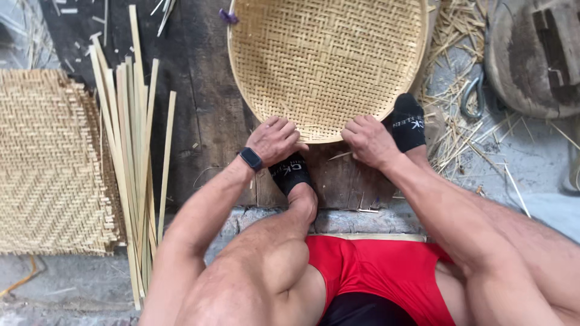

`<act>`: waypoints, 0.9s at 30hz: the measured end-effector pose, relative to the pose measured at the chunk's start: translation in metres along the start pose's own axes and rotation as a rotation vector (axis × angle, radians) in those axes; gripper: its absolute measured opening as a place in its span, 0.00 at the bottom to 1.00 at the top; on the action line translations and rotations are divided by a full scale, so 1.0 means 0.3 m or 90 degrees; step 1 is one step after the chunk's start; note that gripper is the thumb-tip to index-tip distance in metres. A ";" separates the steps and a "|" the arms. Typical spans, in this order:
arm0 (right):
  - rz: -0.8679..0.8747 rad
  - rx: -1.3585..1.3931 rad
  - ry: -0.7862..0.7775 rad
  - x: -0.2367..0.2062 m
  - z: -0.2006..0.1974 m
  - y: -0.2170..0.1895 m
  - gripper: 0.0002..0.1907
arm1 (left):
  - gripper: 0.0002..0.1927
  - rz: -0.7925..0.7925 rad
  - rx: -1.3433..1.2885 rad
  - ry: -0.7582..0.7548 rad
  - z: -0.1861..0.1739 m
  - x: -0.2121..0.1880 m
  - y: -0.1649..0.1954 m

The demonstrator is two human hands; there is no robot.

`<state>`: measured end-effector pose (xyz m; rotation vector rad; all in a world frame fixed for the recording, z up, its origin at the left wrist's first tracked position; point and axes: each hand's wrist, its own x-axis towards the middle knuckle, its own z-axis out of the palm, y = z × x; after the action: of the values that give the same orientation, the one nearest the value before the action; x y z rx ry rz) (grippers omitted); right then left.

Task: The person assembles a round woven basket by placing a pre-woven mat over a circular wooden mold, trimming excess material with shears, and securing a bamboo rim around the edge. The person repeats the process to complete a second basket.

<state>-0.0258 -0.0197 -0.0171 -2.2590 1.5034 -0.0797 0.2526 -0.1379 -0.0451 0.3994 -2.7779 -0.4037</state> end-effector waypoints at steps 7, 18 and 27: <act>0.068 0.123 -0.253 0.165 -0.122 0.052 0.15 | 0.24 0.029 -0.001 -0.189 0.011 -0.019 -0.135; -0.215 -0.021 0.130 1.080 -0.233 0.077 0.31 | 0.22 0.037 -0.080 -0.137 0.018 -0.012 -0.175; -0.127 0.047 0.095 1.159 -0.297 0.253 0.10 | 0.22 0.034 -0.047 -0.120 0.029 -0.022 -0.191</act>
<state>0.0273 -0.3826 -0.0283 -2.3806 1.3169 -0.3647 0.2688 -0.1867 -0.0728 0.2828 -2.9365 -0.5558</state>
